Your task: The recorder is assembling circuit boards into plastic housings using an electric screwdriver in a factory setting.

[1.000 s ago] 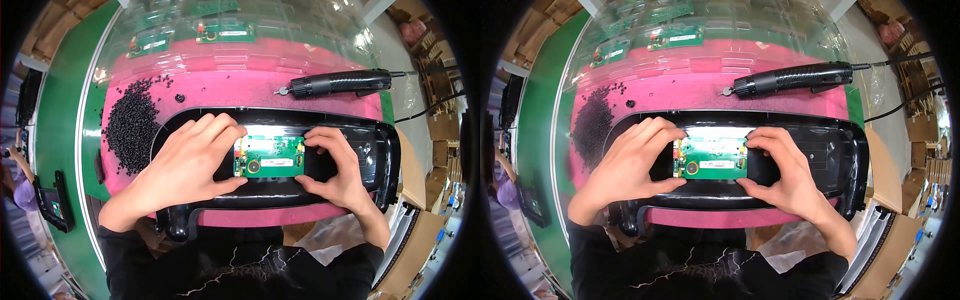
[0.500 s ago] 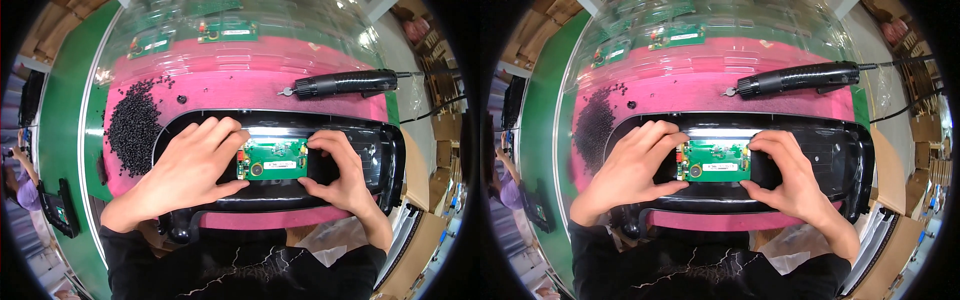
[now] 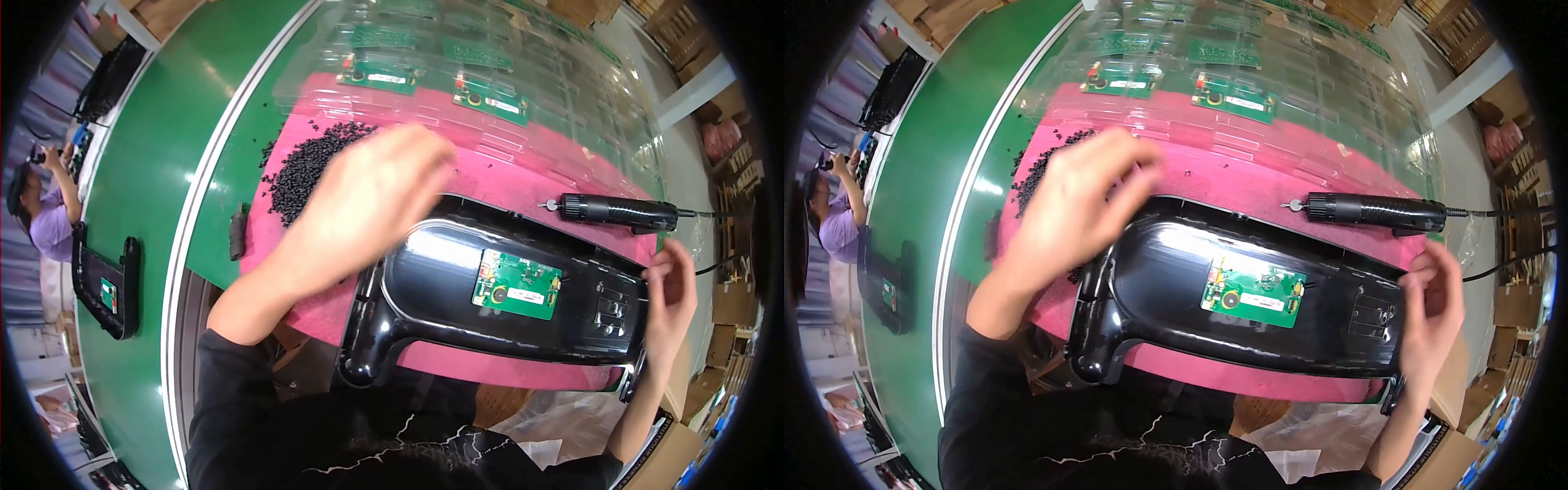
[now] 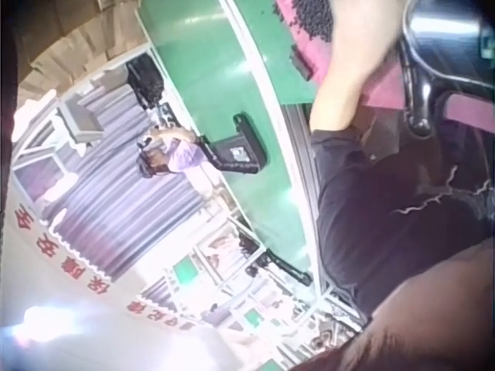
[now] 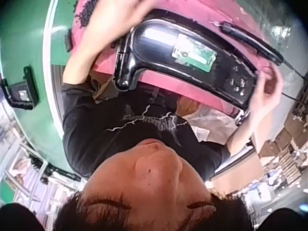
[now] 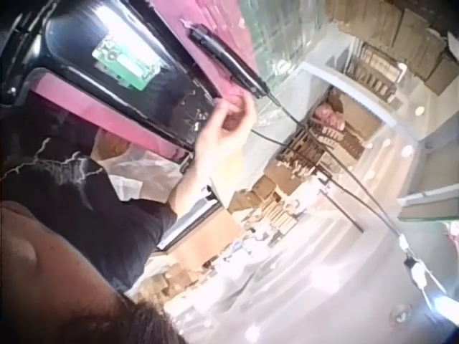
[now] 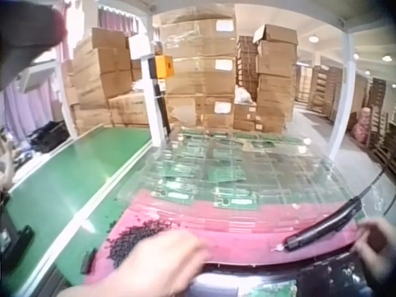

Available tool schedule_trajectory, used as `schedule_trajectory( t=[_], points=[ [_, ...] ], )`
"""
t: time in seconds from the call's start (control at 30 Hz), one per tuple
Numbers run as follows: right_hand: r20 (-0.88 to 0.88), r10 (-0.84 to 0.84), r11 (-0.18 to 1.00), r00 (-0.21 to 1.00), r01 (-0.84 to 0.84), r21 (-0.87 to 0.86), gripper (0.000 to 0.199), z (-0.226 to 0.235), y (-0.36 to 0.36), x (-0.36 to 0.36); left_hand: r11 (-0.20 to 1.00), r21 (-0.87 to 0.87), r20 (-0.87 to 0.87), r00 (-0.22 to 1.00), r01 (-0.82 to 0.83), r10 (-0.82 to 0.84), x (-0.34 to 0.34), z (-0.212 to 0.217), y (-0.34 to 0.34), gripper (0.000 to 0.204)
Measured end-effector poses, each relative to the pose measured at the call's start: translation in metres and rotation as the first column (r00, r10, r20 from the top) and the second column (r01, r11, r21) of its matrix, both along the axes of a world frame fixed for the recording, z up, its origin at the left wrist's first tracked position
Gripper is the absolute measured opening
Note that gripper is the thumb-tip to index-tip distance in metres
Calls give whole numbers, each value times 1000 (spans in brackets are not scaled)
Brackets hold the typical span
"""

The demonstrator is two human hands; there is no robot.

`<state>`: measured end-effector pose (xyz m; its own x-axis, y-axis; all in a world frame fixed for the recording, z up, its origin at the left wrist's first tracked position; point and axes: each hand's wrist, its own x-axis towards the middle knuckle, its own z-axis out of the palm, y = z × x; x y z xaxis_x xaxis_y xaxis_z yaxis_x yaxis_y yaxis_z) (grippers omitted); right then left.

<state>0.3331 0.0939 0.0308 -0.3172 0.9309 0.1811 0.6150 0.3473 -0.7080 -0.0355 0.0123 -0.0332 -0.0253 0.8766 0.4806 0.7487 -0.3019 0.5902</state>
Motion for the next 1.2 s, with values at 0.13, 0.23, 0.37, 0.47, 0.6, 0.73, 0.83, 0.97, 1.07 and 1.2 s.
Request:
schedule_trajectory(
  t=[0.13,0.23,0.37,0.47,0.6,0.73,0.83,0.97,1.07,1.2],
  points=[
    [300,-93,994,949,70,86,47,13,41,22,990,-74,-143,984,-120,109,-45,-27,15,20],
    [238,-79,991,968,102,-84,41,6,64,27,993,-101,-203,978,-66,44,-47,-35,19,24],
    [-22,-211,966,977,205,-160,37,-3,78,6,982,-160,-291,956,-97,47,-38,-47,27,21],
    [-532,-99,934,841,263,243,37,-22,71,-39,979,-129,-360,927,-159,103,-28,-44,30,16],
    [-453,205,969,867,-113,221,35,-14,41,-108,986,-81,-382,918,-148,106,-30,-48,32,14],
    [-755,108,935,647,-324,-144,42,-11,27,-133,989,-121,-327,944,-80,36,-42,-56,39,11],
    [-866,139,919,481,-387,-68,43,4,13,-140,986,-157,-325,946,-51,-3,-43,-49,36,11],
    [-951,155,856,269,-516,-7,47,18,-10,-140,990,-137,-272,962,-34,-4,-49,-48,34,11],
    [-964,146,835,220,-550,1,45,19,-26,-142,996,62,-33,998,60,-58,-34,-28,34,9],
    [-965,176,850,194,-524,50,44,20,-44,-148,935,85,311,882,345,-354,-3,-7,11,10]
  ],
)
